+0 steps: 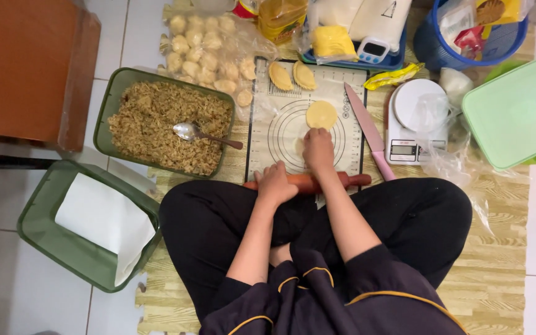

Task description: Rolling out dough circles and adding filling to prepare pastels.

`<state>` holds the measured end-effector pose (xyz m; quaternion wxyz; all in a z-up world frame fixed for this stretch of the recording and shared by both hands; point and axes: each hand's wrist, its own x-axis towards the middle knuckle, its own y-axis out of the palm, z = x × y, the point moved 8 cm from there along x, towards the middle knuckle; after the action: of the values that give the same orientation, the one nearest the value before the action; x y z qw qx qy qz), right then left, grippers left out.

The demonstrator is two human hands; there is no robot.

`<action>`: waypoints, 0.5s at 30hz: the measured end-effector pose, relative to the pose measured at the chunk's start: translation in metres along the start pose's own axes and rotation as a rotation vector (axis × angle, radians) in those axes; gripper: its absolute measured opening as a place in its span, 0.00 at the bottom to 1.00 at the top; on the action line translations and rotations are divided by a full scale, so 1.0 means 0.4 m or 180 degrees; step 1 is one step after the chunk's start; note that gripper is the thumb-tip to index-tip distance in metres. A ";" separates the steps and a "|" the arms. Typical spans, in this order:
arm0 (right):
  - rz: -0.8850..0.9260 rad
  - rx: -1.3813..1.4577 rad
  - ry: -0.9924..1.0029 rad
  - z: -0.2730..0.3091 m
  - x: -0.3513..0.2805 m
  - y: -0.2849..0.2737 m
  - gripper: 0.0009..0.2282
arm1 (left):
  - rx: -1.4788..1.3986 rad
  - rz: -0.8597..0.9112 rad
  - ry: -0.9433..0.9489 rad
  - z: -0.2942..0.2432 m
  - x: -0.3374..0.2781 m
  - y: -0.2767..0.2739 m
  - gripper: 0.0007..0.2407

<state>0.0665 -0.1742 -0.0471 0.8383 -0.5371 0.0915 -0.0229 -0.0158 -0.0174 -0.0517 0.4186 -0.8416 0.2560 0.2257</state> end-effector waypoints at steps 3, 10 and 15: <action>0.0538 0.0907 0.0652 -0.024 -0.037 0.016 0.03 | 0.0181 0.0018 0.0093 -0.035 -0.035 -0.019 0.26; 0.0487 0.1948 0.1013 -0.135 -0.060 0.071 0.06 | 0.0707 -0.0018 0.0239 -0.008 -0.007 0.044 0.30; 0.0265 0.0620 0.0932 -0.131 -0.115 -0.058 0.16 | 0.0845 -0.0573 0.0593 -0.048 -0.046 -0.003 0.24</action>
<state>0.0134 -0.2246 -0.0416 0.8643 -0.4400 0.2321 -0.0749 -0.0262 -0.0281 -0.0296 0.5190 -0.8157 0.2448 0.0727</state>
